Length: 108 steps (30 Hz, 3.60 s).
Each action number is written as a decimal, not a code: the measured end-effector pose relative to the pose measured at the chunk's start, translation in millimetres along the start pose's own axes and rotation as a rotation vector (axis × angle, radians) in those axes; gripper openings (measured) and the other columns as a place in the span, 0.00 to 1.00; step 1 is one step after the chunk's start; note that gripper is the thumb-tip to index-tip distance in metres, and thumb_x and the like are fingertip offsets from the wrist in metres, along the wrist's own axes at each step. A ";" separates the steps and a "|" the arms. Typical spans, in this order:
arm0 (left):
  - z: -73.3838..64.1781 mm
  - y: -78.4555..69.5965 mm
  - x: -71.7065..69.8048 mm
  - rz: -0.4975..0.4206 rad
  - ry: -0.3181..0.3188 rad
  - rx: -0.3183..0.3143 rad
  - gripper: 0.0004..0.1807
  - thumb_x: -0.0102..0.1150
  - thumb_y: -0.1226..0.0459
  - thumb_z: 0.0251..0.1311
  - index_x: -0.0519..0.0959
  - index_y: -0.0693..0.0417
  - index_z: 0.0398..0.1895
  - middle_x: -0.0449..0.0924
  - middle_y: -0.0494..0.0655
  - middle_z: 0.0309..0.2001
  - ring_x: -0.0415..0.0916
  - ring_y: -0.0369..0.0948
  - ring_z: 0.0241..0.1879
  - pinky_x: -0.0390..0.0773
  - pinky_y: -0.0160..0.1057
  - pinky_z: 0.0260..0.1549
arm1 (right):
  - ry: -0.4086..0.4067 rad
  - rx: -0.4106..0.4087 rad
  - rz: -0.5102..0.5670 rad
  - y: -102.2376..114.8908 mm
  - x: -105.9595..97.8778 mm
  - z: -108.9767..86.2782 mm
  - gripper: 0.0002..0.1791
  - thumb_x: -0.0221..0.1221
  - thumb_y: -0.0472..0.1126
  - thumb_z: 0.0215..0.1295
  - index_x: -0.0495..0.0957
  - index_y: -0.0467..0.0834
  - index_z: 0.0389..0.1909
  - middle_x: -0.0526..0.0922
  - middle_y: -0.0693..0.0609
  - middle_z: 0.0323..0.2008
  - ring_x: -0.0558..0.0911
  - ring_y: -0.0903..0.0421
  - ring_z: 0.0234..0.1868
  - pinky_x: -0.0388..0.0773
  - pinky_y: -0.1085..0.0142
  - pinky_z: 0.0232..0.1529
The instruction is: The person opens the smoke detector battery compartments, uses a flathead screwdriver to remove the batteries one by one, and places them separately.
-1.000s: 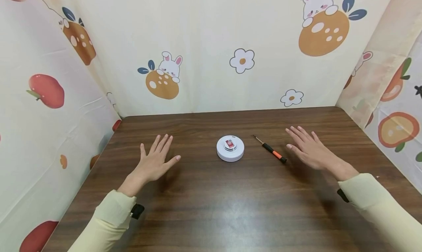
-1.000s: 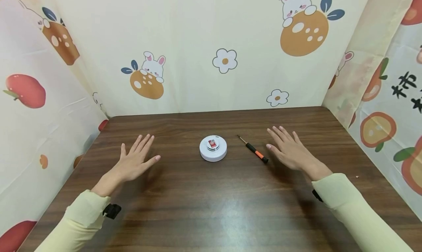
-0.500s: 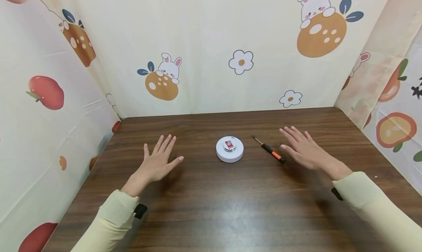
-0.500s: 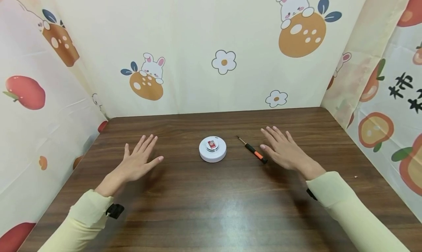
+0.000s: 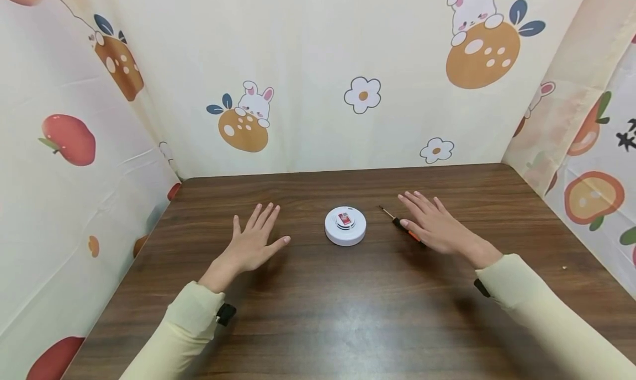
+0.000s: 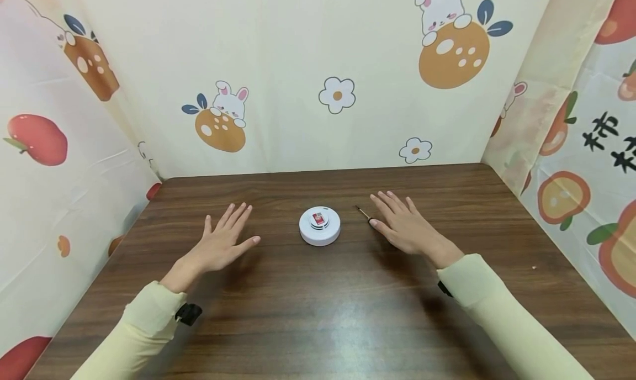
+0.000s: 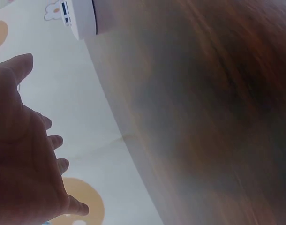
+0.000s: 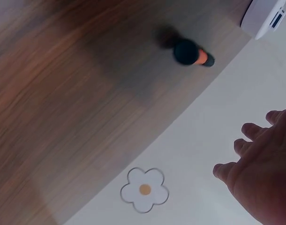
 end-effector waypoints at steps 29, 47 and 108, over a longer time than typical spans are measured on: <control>27.2 -42.7 21.0 -0.022 0.101 0.063 0.43 0.42 0.42 0.68 0.39 0.49 0.76 0.36 0.48 0.76 0.28 0.49 0.73 0.30 0.69 0.62 | 0.032 -0.104 0.004 39.9 31.7 37.2 0.36 0.45 0.57 0.73 0.51 0.43 0.74 0.53 0.40 0.72 0.46 0.43 0.73 0.36 0.39 0.68; 57.6 -67.1 39.0 -0.045 0.134 0.111 0.45 0.45 0.40 0.66 0.43 0.51 0.76 0.40 0.49 0.76 0.30 0.47 0.73 0.34 0.61 0.67 | 0.104 -0.170 0.038 55.7 46.9 50.7 0.42 0.54 0.56 0.67 0.50 0.39 0.73 0.53 0.37 0.71 0.49 0.41 0.72 0.42 0.38 0.67; 88.8 -86.6 39.1 -0.192 0.014 0.237 0.51 0.72 0.52 0.49 0.57 0.68 0.70 0.63 0.59 0.67 0.65 0.49 0.63 0.68 0.47 0.59 | 0.101 -0.154 0.181 70.0 46.8 79.5 0.55 0.71 0.50 0.49 0.51 0.33 0.71 0.65 0.39 0.48 0.71 0.51 0.41 0.75 0.60 0.43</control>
Point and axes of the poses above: each hand's wrist, its own z-axis towards the middle knuckle, its own x-axis out of the palm, y = z × x, the point moved 4 cm from there along z, towards the middle knuckle
